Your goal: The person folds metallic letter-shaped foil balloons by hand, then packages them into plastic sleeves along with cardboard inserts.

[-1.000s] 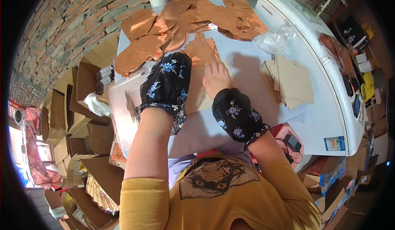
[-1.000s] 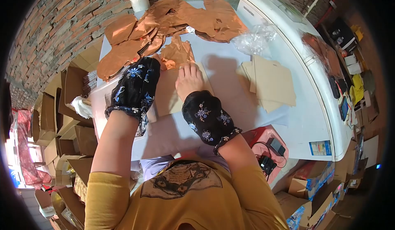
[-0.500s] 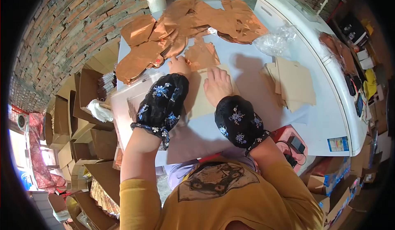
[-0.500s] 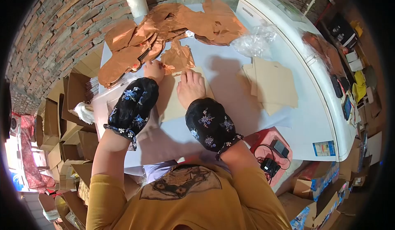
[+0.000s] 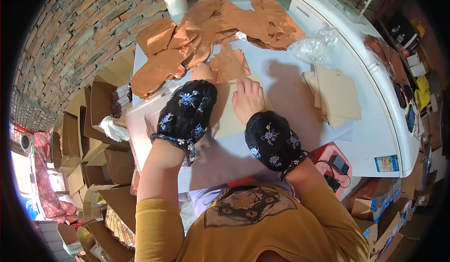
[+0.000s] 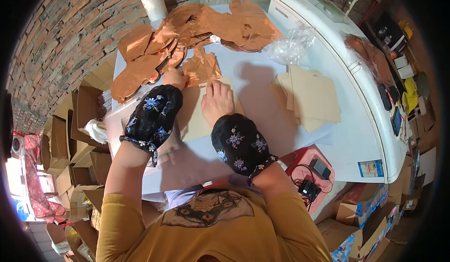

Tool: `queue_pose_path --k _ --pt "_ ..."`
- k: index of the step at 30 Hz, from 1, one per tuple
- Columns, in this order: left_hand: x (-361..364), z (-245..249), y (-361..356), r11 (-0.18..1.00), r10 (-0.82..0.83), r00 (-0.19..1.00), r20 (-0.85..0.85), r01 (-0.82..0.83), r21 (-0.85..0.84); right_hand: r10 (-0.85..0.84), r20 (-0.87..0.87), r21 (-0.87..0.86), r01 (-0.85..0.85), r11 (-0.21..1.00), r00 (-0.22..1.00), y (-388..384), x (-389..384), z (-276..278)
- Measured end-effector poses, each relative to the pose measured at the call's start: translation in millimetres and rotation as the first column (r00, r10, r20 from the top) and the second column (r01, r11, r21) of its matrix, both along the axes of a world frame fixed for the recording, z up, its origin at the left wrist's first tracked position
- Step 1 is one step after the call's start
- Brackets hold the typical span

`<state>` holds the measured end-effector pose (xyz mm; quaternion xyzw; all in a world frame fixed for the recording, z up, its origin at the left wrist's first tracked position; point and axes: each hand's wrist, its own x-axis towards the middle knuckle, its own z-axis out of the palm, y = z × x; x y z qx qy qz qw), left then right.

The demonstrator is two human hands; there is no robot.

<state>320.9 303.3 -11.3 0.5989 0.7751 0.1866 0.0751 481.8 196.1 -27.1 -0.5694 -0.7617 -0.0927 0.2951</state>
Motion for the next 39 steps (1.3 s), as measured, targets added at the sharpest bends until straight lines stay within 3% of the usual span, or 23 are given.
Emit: queue_pose_path --k 2,5,10,14,17,23,24,26,27,28,31,32,35,36,39 --pt "0.3 -2.1 8.3 1.000 -0.016 0.997 -0.077 0.015 -0.019 -0.004 0.000 -0.005 0.004 1.000 1.000 0.6 0.2 -0.3" --pt "0.6 7.5 15.2 0.989 -0.029 0.999 0.019 0.032 -0.147 -0.019 0.007 -0.005 0.019 1.000 1.000 0.7 -0.8 -1.6" --pt "3.0 2.2 26.8 0.977 -0.068 0.998 -0.015 0.064 -0.202 -0.036 0.019 -0.004 0.036 0.999 0.999 -1.2 -1.8 -0.7" --pt "25.6 -4.9 19.5 0.987 0.164 0.976 -0.142 -0.162 0.023 -0.030 0.036 -0.007 0.030 1.000 0.999 -0.9 -1.5 -0.8" --pt "27.9 -10.6 15.6 0.992 0.094 0.985 -0.146 -0.080 0.094 -0.034 0.045 -0.014 0.035 0.999 0.998 -1.9 -1.5 0.4" --pt "11.3 -33.0 58.4 0.993 0.048 0.992 0.116 -0.035 -0.110 -0.027 0.030 0.001 0.027 1.000 0.999 -0.3 -1.4 -1.1" --pt "5.6 -29.3 60.8 0.985 -0.074 0.995 0.062 0.083 -0.153 -0.023 0.028 0.004 0.022 1.000 0.999 -0.4 -1.4 -0.8" --pt "-6.4 -24.1 62.5 0.975 -0.158 0.970 0.183 0.183 -0.128 -0.014 0.024 0.007 0.014 1.000 1.000 -0.1 -0.7 -0.6" --pt "-9.7 -16.1 57.8 0.967 -0.197 0.950 0.241 0.229 -0.115 -0.017 0.027 0.006 0.017 1.000 0.999 -0.3 -0.5 -1.0" --pt "-10.0 11.4 35.5 0.949 -0.236 0.885 0.402 0.299 -0.100 -0.019 0.030 0.005 0.019 1.000 0.999 -0.2 -0.8 -1.5" --pt "-26.5 -9.1 40.7 0.908 -0.314 0.516 0.797 0.408 0.094 -0.029 0.043 0.011 0.029 1.000 0.999 0.4 -1.0 -0.6" --pt "-34.8 -15.7 42.0 0.911 -0.278 0.430 0.859 0.402 0.094 -0.033 0.047 0.012 0.033 0.999 0.998 -0.7 -1.2 -0.8" --pt "-17.2 25.2 -9.3 0.934 -0.187 0.299 0.936 0.349 0.075 -0.031 0.039 -0.003 0.032 0.999 0.999 -0.2 -1.0 -1.5" --pt "-25.8 29.8 -8.1 0.856 -0.340 0.414 0.844 0.509 0.095 -0.036 0.047 0.007 0.036 0.999 0.998 0.8 -0.9 -2.4" --pt "-22.8 38.2 -18.5 0.839 -0.322 0.622 0.713 0.537 -0.089 -0.046 0.064 0.025 0.045 0.999 0.997 1.6 -0.7 -4.4"
